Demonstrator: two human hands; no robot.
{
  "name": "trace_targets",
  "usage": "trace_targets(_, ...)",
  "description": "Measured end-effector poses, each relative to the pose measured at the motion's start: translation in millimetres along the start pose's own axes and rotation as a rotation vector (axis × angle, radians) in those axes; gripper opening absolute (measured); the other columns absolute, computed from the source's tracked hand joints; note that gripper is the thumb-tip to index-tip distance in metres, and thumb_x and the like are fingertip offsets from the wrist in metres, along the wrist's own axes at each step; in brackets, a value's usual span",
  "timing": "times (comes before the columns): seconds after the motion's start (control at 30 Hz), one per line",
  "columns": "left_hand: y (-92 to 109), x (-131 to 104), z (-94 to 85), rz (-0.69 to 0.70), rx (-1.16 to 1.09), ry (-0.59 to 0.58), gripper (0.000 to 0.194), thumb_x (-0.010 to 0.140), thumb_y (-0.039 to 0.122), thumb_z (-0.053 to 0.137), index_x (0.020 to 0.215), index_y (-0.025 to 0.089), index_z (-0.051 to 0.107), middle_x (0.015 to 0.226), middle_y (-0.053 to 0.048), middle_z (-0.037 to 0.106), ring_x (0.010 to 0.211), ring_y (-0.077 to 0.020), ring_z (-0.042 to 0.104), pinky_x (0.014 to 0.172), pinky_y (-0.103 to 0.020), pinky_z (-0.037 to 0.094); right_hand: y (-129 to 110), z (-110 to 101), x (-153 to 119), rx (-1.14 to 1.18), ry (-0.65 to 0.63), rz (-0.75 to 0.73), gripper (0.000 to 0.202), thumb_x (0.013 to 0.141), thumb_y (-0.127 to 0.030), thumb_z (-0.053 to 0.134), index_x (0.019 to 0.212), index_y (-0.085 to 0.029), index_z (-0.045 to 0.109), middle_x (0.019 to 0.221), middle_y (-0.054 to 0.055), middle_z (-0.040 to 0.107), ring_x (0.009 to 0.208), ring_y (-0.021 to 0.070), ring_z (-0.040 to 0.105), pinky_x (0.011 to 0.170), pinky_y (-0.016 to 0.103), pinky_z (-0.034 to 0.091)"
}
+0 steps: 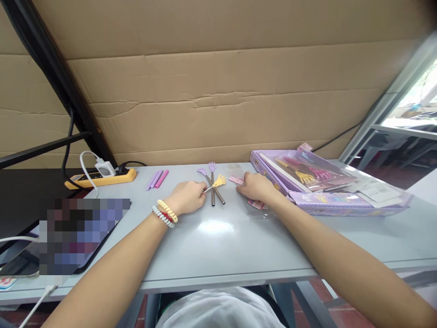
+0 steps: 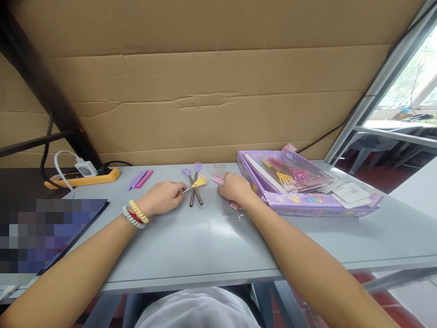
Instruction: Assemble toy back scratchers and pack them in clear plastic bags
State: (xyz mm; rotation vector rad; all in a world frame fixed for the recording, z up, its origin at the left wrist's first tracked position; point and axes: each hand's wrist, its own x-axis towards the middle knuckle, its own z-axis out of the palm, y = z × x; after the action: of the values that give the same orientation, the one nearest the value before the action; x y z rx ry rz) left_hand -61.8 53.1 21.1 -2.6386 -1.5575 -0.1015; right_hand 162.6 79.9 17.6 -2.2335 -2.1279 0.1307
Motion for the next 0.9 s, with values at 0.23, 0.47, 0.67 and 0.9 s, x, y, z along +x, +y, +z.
trace_targets(0.23, -1, 1, 2.9, 0.013, 0.001, 0.006, 0.023, 0.083, 0.025, 0.035, 0.087, 0.022, 0.057, 0.077, -0.007, 0.066, 0.068, -0.0252, 0.062, 0.055, -0.032, 0.037, -2, -1, -1, -0.04, 0.025, -0.049, 0.032, 0.076, -0.027, 0.047, 0.093, -0.011, 0.068, 0.09, 0.02, 0.067, 0.084, 0.0319, 0.065, 0.065, 0.036, 0.047)
trace_targets(0.47, 0, 0, 0.8, 0.01, 0.003, 0.003, 0.023, 0.083, 0.024, 0.035, 0.087, 0.021, 0.058, 0.078, -0.007, 0.066, 0.069, -0.0251, 0.062, 0.055, -0.032, 0.037, 0, 0, 1, 0.06, 0.15, -0.038, 0.029, 0.077, -0.028, 0.045, 0.081, -0.013, 0.069, 0.084, 0.018, 0.068, 0.085, 0.031, 0.063, 0.067, 0.035, 0.044)
trace_targets(0.67, 1, 0, -0.2, 0.006, 0.0, 0.013, 0.024, 0.084, 0.026, 0.035, 0.088, 0.021, 0.058, 0.079, -0.007, 0.067, 0.069, -0.0246, 0.062, 0.056, -0.032, 0.039, 1, 1, 1, 0.618, 0.295, -0.133, 0.019, 0.071, -0.023, 0.048, 0.064, -0.016, 0.064, 0.06, 0.004, 0.063, 0.061, 0.0156, 0.058, 0.056, 0.024, 0.038)
trace_targets(0.9, 0, 0, 0.6, 0.001, 0.001, 0.027, 0.026, 0.084, 0.027, 0.035, 0.09, 0.021, 0.059, 0.08, -0.007, 0.067, 0.071, -0.0243, 0.063, 0.059, -0.032, 0.041, -10, -7, -6, 1.416, 0.221, -0.151, 0.013, 0.066, -0.028, 0.057, 0.063, -0.015, 0.06, 0.056, 0.0, 0.057, 0.048, 0.01, 0.052, 0.043, 0.021, 0.037)
